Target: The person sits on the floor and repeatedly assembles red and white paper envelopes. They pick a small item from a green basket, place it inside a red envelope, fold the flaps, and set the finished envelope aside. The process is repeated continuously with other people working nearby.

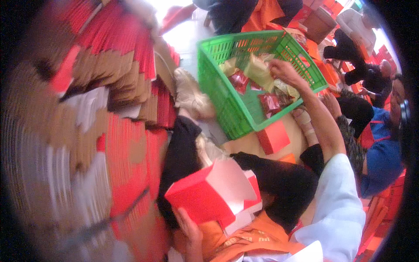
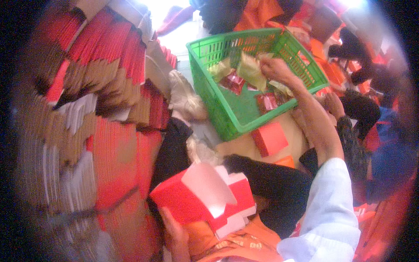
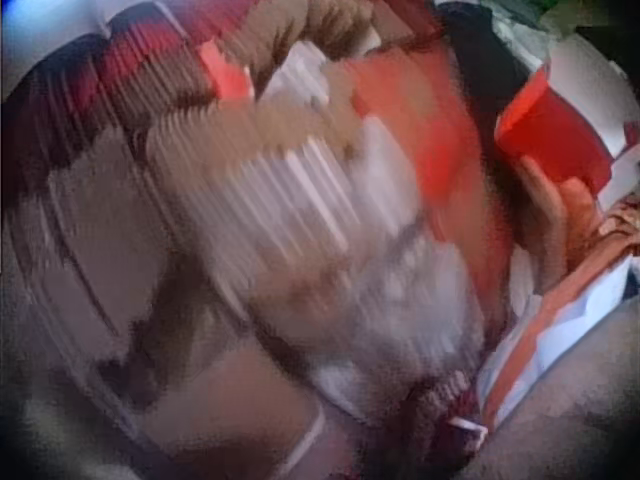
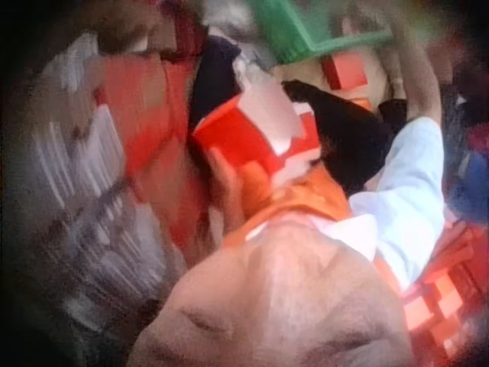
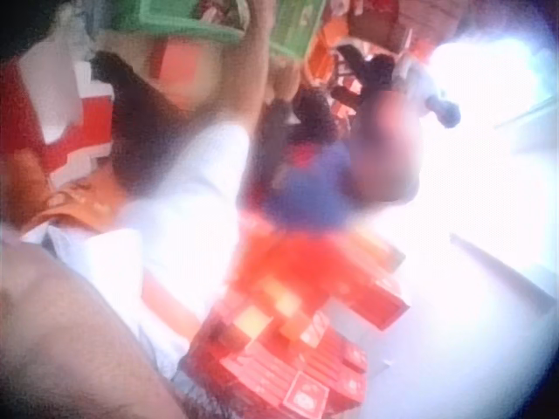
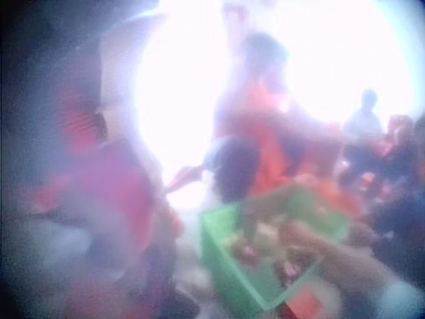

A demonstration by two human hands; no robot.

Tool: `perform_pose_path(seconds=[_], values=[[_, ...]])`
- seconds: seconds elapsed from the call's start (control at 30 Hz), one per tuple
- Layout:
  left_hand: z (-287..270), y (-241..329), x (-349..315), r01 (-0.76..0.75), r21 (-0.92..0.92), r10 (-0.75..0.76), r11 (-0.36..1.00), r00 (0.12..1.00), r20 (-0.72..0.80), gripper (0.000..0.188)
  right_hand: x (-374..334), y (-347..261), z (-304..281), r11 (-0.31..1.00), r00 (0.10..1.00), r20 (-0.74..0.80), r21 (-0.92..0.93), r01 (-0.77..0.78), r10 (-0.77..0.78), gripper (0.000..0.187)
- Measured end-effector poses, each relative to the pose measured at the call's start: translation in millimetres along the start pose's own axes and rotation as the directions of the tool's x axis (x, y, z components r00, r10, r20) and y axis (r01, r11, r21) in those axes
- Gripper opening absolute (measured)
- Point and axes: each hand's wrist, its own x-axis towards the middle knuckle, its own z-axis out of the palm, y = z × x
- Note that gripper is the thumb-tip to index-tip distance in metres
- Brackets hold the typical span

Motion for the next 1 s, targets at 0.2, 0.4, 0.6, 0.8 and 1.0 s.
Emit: perform_pose_path(seconds=[0.2,0.4,0.6,0.8,1.0], values=[[14,26,1,0.068,-0.187,-0.088,0.98,0.991,-0.102,0.057,-114,-92,-64,0.862,0.91,-0.413,0.471,0.188,0.027,0.03],[27,30,-27,-0.174,-0.307,0.154,0.936,0.984,-0.089,0.051,-216,-163,-24,0.758,0.993,-0.109,0.651,0.035,0.048,0.021],[31,29,-52,-0.336,-0.163,0.329,0.928,0.942,-0.074,0.052,-255,-193,26,0.881,0.996,-0.003,0.466,0.08,-0.089,0.016],[26,25,-50,-0.336,-0.254,0.319,0.907,0.942,-0.107,0.051,-260,-214,40,0.863,0.983,-0.065,0.472,0.181,-0.171,0.011],[32,25,-52,-0.25,-0.239,0.257,0.938,0.966,0.001,0.051,-260,-217,55,0.829,0.984,0.034,0.544,0.128,-0.174,0.012]])
